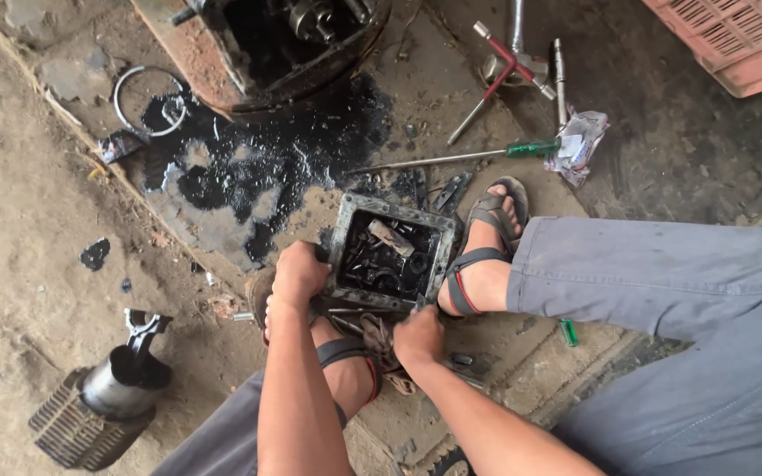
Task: Disassembling, cleaning, and repairing a mechanical engine assembly on a workshop floor.
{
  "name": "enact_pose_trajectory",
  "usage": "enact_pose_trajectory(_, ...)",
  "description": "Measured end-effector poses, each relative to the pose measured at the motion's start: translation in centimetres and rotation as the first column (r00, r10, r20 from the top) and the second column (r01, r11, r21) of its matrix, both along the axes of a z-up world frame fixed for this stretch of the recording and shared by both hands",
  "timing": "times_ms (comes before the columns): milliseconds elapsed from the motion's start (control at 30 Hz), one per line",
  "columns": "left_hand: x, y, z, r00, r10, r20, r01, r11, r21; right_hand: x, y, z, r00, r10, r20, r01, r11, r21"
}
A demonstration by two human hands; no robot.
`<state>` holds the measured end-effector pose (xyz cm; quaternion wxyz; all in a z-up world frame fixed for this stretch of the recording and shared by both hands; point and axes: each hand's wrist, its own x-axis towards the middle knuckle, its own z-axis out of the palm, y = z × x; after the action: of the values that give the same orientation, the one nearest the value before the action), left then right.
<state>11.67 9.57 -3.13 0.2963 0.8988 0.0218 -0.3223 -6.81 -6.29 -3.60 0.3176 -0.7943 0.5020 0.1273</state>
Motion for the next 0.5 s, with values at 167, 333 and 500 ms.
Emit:
enact_pose_trajectory(167,0.2,-0.1,-0.2,1.0,0.0,0.031,0.0,1.0,-0.004,0.8,0.6,1.1,0.99,-0.086,-0.108,0.082,0.996,-0.048)
enact_pose_trajectory(333,0.0,0.1,0.5,1.0,0.023,-0.003,-0.023,1.0,0.0,1.4,3.0,2.1,0.999,-0.009,-0.053,0.006,0.998,-0.06)
enact_pose_trajectory(500,0.0,0.2,-1.2,1.0,0.011,0.023,-0.011,1.0,-0.013,5.7,5.6,5.6,0.99,0.066,-0.127,-0.04,0.979,0.199)
